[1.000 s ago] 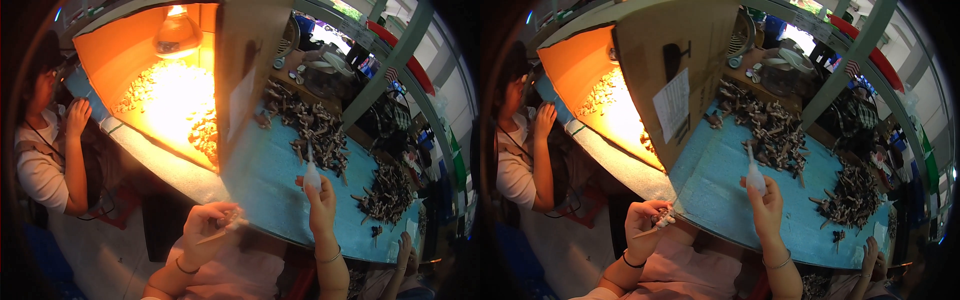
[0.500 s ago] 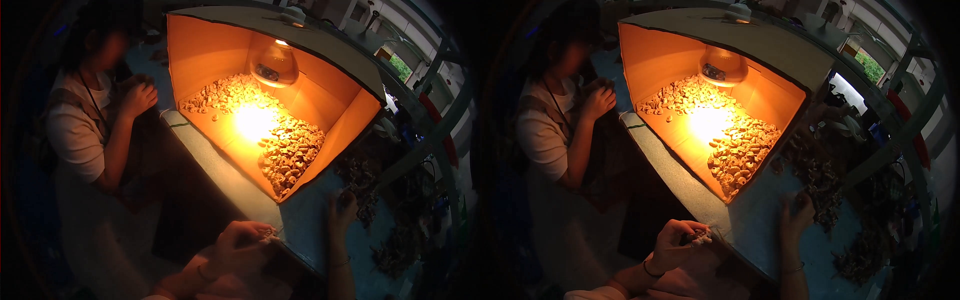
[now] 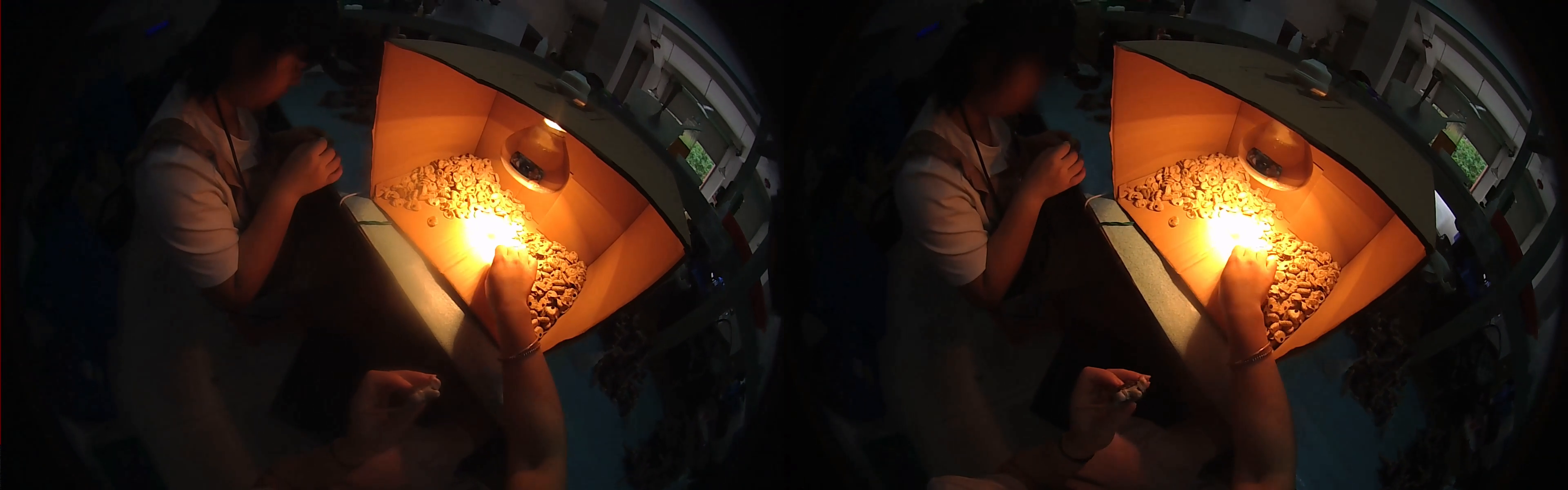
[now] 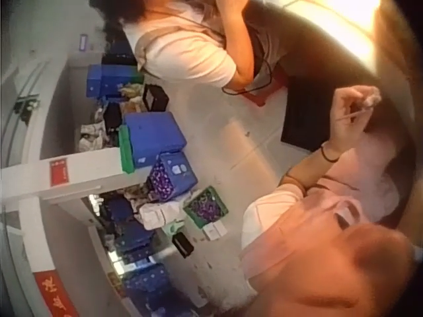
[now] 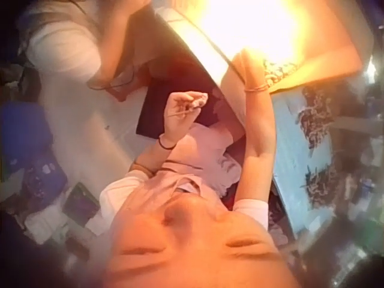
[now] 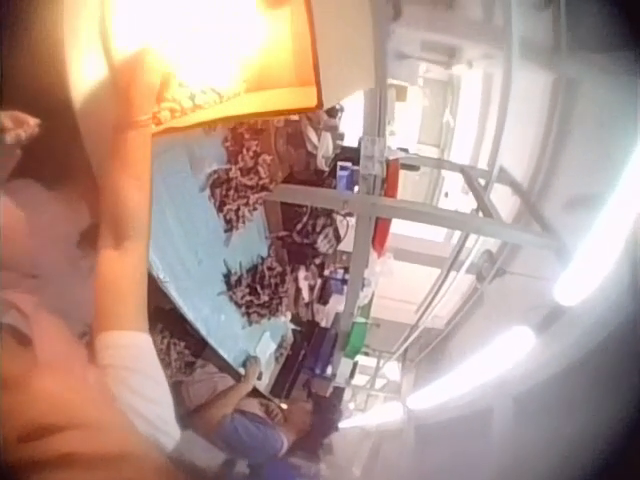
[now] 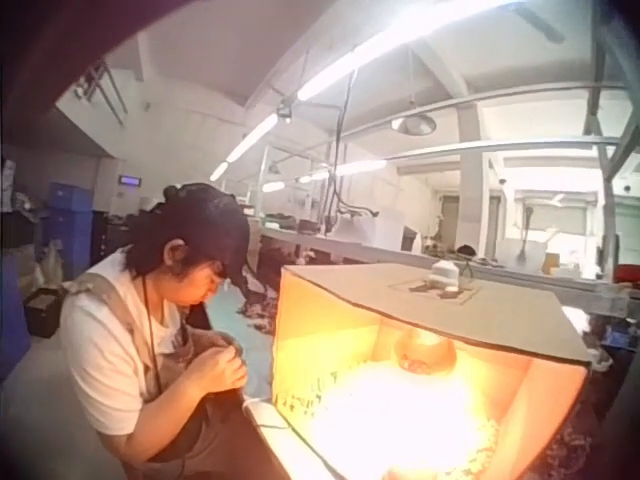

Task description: The person assembles plastic figurines by hand, joining their parts with glue from a glue bottle at a workstation.

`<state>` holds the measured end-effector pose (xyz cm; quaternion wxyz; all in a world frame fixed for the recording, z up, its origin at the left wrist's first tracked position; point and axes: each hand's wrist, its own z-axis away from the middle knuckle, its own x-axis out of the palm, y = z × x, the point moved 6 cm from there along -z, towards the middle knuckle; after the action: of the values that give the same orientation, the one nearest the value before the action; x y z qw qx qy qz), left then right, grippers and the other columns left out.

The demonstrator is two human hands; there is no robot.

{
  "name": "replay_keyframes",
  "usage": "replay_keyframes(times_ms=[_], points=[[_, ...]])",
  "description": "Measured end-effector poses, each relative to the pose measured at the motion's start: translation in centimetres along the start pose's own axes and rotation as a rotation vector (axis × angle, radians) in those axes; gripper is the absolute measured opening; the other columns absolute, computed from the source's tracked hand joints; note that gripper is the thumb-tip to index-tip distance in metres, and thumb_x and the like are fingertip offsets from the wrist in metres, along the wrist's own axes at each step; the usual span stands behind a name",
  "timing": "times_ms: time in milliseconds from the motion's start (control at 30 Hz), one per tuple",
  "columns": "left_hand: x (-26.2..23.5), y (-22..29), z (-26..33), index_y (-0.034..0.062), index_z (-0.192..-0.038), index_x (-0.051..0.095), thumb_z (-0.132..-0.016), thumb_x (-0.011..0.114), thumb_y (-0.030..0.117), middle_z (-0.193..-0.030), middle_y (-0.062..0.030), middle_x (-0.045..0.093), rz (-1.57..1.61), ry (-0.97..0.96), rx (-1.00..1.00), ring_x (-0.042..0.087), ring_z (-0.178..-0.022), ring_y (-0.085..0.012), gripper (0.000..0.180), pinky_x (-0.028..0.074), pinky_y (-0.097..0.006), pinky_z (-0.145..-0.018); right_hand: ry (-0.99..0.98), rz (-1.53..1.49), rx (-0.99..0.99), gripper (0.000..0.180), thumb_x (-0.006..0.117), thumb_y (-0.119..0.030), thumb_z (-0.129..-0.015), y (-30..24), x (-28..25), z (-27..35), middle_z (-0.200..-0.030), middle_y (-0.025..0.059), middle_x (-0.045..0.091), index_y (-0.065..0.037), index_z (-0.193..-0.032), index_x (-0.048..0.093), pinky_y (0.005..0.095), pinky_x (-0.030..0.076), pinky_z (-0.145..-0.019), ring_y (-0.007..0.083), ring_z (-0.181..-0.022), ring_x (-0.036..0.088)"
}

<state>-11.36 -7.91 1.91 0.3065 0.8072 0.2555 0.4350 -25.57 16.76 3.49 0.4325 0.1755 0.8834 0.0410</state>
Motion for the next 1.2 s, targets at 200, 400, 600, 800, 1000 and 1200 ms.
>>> replay_keyframes(times_ms=[200,400,600,800,1000,1200], points=[[-3.4,1.4,0.6,0.0053,-0.107,0.041,-0.083,0.059,-0.005,-0.114,-0.02,0.054,-0.107,0.085,-0.015,0.056,-0.107,-0.0257,0.032,0.045,-0.043,-0.095,-0.154,-0.067,0.014,0.017,0.045,-0.015,-0.082,-0.1,3.1,-1.2,-0.08,0.0113,0.064,-0.008,-0.079,0.06,0.0538,0.032,-0.09,0.0267,-0.087,0.06],[-2.5,0.9,-0.1,0.0042,-0.105,0.042,-0.083,0.058,-0.008,-0.112,-0.0209,0.055,-0.039,-0.001,-0.016,0.058,-0.104,-0.0253,0.03,0.047,-0.041,-0.092,-0.142,-0.014,-0.017,0.015,0.046,-0.011,-0.08,1.7,4.3,-2.4,-0.074,0.0144,0.062,-0.008,-0.079,0.061,0.0526,0.039,-0.08,0.0297,-0.072,0.061],[-2.7,-0.3,0.6,0.0043,-0.105,0.041,-0.083,0.056,-0.01,-0.112,-0.0214,0.055,-0.075,0.025,-0.075,0.058,-0.105,-0.0263,0.03,0.047,-0.041,-0.092,-0.013,-0.473,0.008,0.016,0.051,-0.003,-0.084,-5.1,-6.7,0.6,-0.079,0.0119,0.057,-0.012,-0.094,0.061,0.0411,0.039,-0.071,0.029,-0.079,0.056],[-0.9,-0.8,0.3,0.0048,-0.105,0.04,-0.084,0.055,-0.01,-0.114,-0.0225,0.055,-0.057,-0.049,-0.065,0.057,-0.107,-0.0258,0.029,0.048,-0.038,-0.092,-0.227,-0.841,0.114,0.026,0.059,0.001,-0.076,-3.6,-13.8,10.7,-0.087,0.0106,0.058,-0.002,-0.102,0.056,0.0371,0.042,-0.078,0.0266,-0.081,0.057],[2.5,-4.8,2.0,0.0024,-0.11,0.04,-0.085,0.056,-0.007,-0.114,-0.0209,0.055,0.0,-0.145,-0.125,0.057,-0.109,-0.0242,0.031,0.049,-0.034,-0.092,-0.266,-0.924,0.284,0.017,0.049,-0.009,-0.093,2.8,-16.4,17.4,-0.09,0.0108,0.062,-0.002,-0.107,0.056,0.0299,0.05,-0.071,0.0177,-0.074,0.06],[5.8,-6.3,2.7,0.0015,-0.111,0.047,-0.088,0.058,0.004,-0.11,-0.0109,0.061,0.07,-0.091,-0.232,0.059,-0.104,-0.0166,0.025,0.047,-0.029,-0.091,-0.198,-0.995,0.377,0.017,0.049,-0.013,-0.094,5.8,-18.3,20.2,-0.079,0.0088,0.062,0.0,-0.1,0.057,0.027,0.048,-0.066,0.0164,-0.068,0.059]])
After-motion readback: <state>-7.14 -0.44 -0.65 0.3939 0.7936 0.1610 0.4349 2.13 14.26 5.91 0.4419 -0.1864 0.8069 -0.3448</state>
